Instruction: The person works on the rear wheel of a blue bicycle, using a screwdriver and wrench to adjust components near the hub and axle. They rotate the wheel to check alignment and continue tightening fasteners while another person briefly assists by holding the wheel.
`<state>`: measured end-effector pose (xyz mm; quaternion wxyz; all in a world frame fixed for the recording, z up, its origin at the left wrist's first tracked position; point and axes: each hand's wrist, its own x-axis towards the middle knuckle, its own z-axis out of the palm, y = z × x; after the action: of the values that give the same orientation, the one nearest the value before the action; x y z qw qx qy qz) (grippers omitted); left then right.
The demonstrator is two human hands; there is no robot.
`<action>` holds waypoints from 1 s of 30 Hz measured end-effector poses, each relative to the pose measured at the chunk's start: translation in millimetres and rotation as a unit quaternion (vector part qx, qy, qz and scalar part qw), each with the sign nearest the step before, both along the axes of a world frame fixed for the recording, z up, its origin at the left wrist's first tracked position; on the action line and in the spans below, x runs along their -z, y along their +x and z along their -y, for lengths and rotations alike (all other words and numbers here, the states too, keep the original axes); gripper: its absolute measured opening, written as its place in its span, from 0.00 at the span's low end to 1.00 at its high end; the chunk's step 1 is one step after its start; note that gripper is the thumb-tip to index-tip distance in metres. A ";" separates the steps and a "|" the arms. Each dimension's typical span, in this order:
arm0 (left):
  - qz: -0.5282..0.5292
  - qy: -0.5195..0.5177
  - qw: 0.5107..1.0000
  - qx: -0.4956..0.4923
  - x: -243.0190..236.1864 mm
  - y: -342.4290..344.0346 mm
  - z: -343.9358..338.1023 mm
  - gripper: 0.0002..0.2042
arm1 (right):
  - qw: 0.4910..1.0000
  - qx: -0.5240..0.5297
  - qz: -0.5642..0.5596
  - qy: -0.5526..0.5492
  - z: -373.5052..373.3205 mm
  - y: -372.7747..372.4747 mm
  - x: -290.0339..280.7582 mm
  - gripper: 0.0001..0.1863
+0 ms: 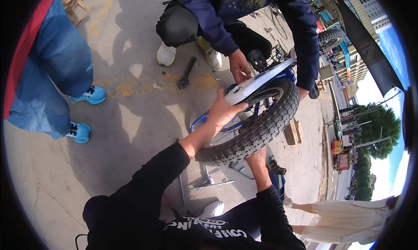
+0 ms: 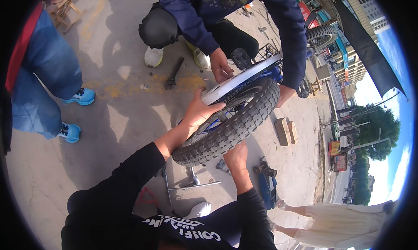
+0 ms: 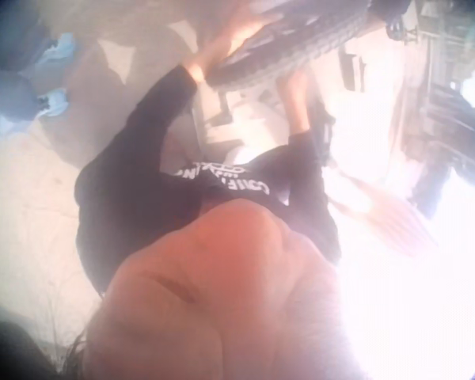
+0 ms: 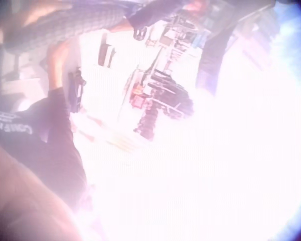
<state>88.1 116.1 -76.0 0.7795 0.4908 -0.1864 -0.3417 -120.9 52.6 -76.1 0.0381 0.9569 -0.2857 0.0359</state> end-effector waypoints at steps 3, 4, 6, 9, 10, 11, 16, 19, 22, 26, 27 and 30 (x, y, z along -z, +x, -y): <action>0.011 0.009 1.000 -0.001 4.2 0.2 5.6 0.47 | 0.998 0.004 0.039 0.040 -7.5 6.9 -10.1 0.21; 0.016 0.011 1.000 -0.003 4.4 0.4 6.0 0.46 | 0.999 0.009 0.040 0.035 -6.0 7.3 -5.6 0.20; 0.019 0.022 1.000 -0.008 5.1 -1.5 7.5 0.44 | 0.999 0.008 0.046 0.018 -2.3 2.7 2.4 0.19; 0.018 0.048 0.999 -0.010 3.2 -6.1 10.2 0.41 | 0.990 0.011 0.122 0.072 10.0 -11.7 17.4 0.17; 0.016 0.059 0.998 -0.002 0.8 -9.3 11.8 0.40 | 0.971 0.029 0.186 0.147 15.6 -17.1 24.9 0.17; 0.017 0.073 0.997 -0.001 2.0 -7.4 11.9 0.39 | 0.965 0.032 0.201 0.165 11.9 -11.7 22.8 0.17; 0.034 0.067 0.997 -0.027 11.7 -2.8 17.0 0.37 | 0.978 0.030 0.165 0.124 1.4 1.9 9.7 0.16; -0.071 -0.043 0.995 0.049 12.6 -4.8 19.0 0.34 | 0.997 0.009 0.072 0.030 18.0 -18.5 17.9 0.15; -0.024 0.012 0.988 0.152 22.6 28.0 -1.3 0.30 | 0.998 -0.020 -0.029 -0.047 7.3 -4.3 10.7 0.16; 0.091 -0.054 0.992 0.075 26.3 30.9 3.8 0.28 | 1.000 -0.009 0.017 -0.025 7.3 -4.2 8.4 0.17; 0.138 -0.043 0.987 0.071 25.8 29.9 2.7 0.28 | 0.999 -0.026 0.033 -0.028 8.1 -5.2 8.1 0.17; 0.291 0.000 0.956 0.029 47.0 44.2 4.3 0.27 | 0.997 -0.015 0.080 0.017 4.9 4.6 4.6 0.18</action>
<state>132.2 111.8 -123.0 0.6815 0.5632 -0.4192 -0.2064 -116.3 47.6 -80.8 -0.0016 0.9556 -0.2742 0.1075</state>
